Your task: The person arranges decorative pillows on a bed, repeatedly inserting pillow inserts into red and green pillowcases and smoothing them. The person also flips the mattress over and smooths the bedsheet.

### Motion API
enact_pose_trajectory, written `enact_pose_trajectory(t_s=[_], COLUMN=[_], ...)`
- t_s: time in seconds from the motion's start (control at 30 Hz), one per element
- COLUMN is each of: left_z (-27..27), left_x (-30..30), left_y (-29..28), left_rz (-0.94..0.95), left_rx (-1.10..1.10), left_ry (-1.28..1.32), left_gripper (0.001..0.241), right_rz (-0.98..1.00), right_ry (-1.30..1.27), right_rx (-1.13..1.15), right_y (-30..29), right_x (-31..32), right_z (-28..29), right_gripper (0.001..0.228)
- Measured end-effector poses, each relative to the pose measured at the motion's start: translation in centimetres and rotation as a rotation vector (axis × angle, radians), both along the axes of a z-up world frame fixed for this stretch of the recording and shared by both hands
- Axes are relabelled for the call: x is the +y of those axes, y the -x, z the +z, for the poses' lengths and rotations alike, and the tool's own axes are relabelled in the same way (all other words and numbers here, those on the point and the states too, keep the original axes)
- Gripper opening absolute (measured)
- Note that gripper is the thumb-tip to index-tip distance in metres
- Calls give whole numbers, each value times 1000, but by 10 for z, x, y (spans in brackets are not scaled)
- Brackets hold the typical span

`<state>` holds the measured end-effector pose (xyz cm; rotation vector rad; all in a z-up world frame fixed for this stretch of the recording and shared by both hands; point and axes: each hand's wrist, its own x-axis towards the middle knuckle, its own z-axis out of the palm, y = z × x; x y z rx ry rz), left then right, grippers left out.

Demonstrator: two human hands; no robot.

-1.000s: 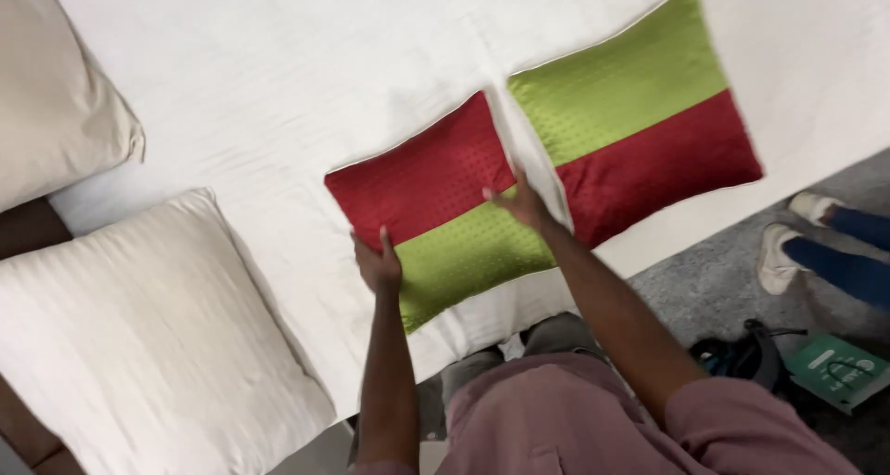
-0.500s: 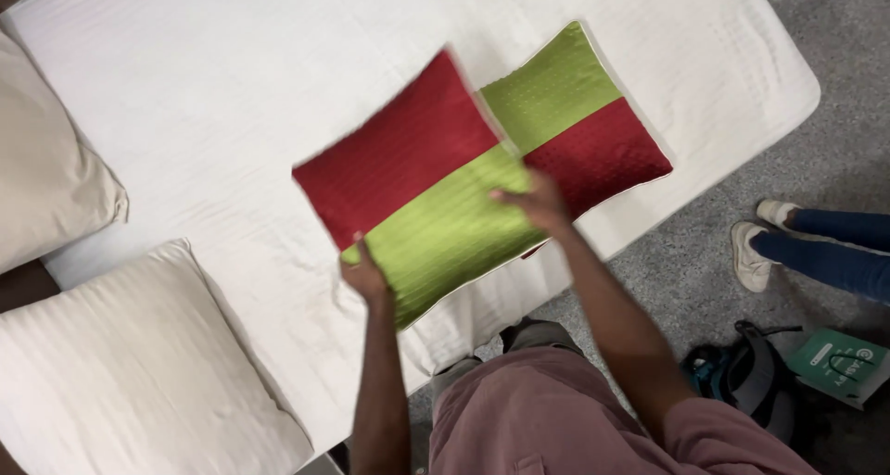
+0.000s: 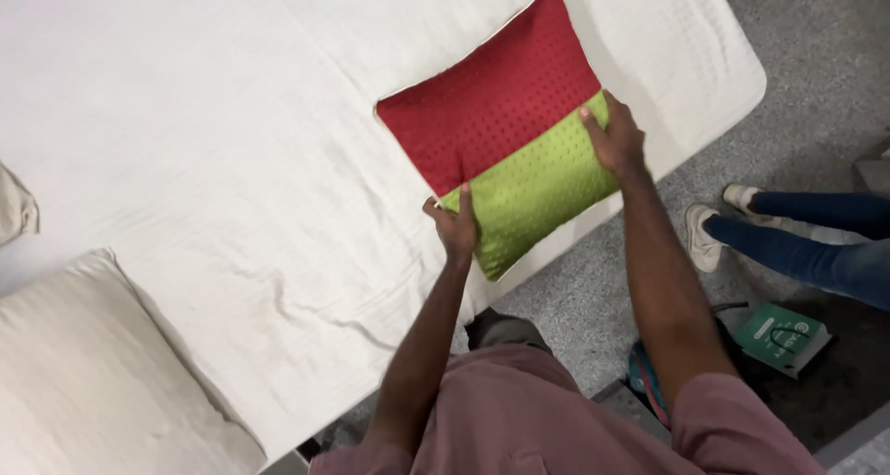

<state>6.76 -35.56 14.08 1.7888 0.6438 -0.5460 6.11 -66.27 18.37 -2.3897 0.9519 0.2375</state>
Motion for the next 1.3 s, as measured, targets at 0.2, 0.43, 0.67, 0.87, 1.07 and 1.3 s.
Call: enact_pose_trajectory(t_s=[0.2,0.43,0.67,0.87,1.07,1.3], left_z=[110,-5,-66,-110,-120,-37], left_x=[-26,-39,-37,-45,-45,-47], left_y=[-25,-82,-89,-96,-102,-120], left_rz=[-135,-722,-666,-603,-601,-730], left_rx=[-745,-875,-842,-956,-978,-757], left_ry=[-222,-837,-822,-973,-1003,-999], left_gripper=[76,96,105,94,95,97], right_rz=[224,388,363,368,349,390], right_ry=[194,322,290,364,399,351], right_rx=[-307,-184,-275,-352,-378,-290], right_y=[-42,-55,-63,-73,-77,-89], right_x=[62,76,71,69,68,63], right_z=[39,-13,-60,-114,-130,-54], right_gripper=[87,90,91,98,101,89])
